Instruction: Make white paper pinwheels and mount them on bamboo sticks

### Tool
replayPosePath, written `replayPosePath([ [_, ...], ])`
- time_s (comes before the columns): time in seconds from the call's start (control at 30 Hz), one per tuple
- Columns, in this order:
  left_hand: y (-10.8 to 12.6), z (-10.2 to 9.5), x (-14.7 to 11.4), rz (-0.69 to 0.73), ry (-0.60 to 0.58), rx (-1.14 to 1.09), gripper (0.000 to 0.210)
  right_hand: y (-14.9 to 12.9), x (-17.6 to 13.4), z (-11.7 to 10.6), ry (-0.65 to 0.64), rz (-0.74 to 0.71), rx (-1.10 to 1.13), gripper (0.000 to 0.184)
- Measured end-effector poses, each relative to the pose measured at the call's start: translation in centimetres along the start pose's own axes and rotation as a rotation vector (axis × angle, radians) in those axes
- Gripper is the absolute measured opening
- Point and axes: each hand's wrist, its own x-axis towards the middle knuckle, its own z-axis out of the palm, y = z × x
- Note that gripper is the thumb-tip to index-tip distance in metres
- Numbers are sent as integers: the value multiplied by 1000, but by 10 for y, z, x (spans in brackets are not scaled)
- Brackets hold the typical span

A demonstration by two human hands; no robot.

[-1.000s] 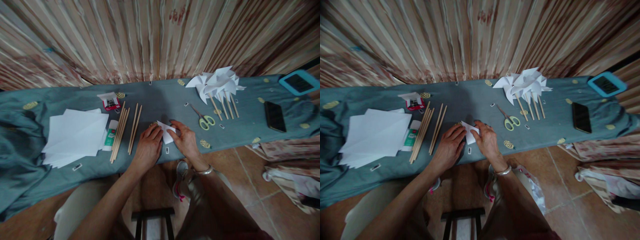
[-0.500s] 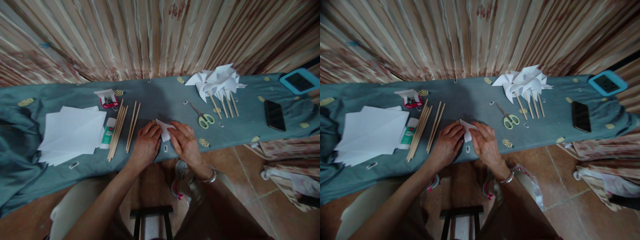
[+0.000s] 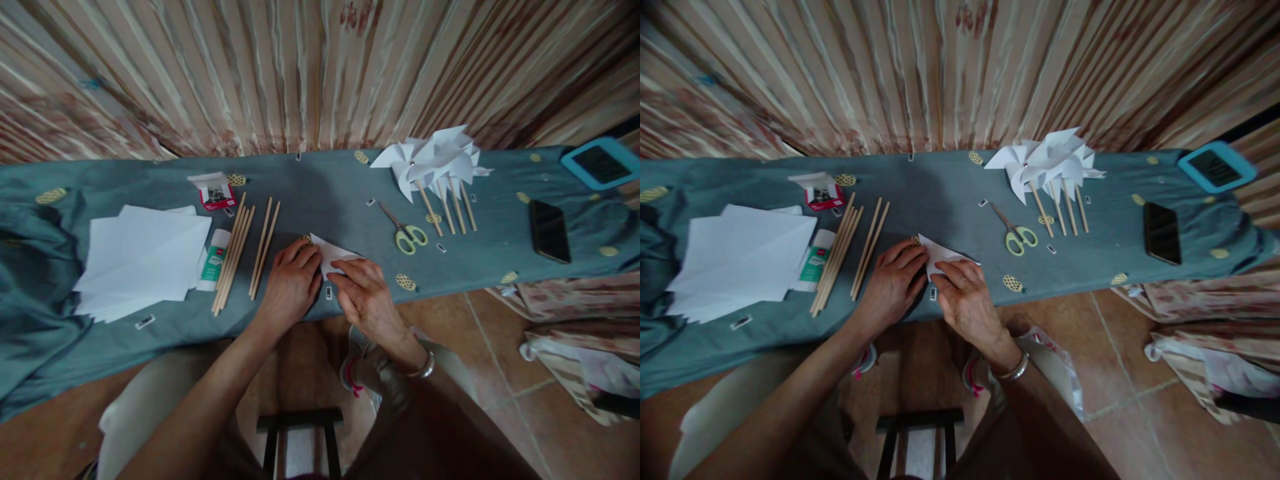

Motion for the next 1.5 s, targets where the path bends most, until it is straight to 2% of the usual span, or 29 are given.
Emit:
replayPosePath([
  [0.13,0,-1,0,1,0,-11,35,-1,1,-1,-3,9,11,32],
  [0.27,1,-1,0,12,6,-7,36,-3,5,-1,-74,1,-19,42],
  [0.77,1,-1,-2,-50,-37,26,35,-9,-4,0,-115,-34,-75,37],
  [1.1,0,4,-2,-56,6,35,35,-19,-20,7,-127,-27,-177,40],
  [1.37,-3,8,-2,-43,47,42,39,-24,-21,5,-104,91,-131,44],
  [1.5,-5,9,-1,-36,53,43,40,-17,-22,2,-106,152,-139,41],
])
